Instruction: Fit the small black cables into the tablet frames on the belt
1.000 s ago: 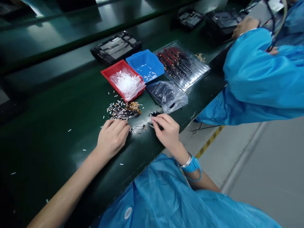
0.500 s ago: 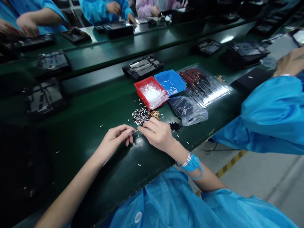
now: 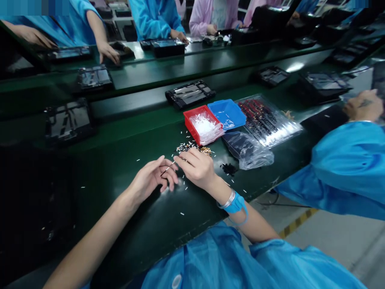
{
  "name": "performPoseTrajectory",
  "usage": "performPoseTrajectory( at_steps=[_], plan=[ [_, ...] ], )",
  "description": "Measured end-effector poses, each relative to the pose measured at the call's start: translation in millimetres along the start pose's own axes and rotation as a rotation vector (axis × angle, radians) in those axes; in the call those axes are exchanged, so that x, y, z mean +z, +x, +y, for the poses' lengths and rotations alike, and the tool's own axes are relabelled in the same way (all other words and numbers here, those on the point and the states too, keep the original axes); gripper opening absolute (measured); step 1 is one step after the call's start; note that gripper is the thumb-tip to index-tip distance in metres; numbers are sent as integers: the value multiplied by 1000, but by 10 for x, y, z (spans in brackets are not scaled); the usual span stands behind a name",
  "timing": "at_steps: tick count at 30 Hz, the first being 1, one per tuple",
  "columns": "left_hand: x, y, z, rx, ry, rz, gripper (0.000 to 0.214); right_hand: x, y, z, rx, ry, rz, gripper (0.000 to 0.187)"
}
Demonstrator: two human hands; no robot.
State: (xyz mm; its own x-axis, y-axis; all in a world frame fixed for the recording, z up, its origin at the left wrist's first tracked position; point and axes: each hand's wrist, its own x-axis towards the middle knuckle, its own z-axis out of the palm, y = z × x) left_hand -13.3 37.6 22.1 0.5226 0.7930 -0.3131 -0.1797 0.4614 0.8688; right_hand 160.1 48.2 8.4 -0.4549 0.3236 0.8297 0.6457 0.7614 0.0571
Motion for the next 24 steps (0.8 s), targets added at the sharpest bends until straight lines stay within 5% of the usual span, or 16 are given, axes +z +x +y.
performPoseTrajectory(
  at_steps=[11, 24],
  plan=[
    [-6, 42, -82, 142, 194, 226, 25, 123, -31, -128, 219, 137, -4, 13],
    [-6, 67, -138, 175, 290, 239, 22, 92, -59, -113, 227, 233, 40, 11]
  ],
)
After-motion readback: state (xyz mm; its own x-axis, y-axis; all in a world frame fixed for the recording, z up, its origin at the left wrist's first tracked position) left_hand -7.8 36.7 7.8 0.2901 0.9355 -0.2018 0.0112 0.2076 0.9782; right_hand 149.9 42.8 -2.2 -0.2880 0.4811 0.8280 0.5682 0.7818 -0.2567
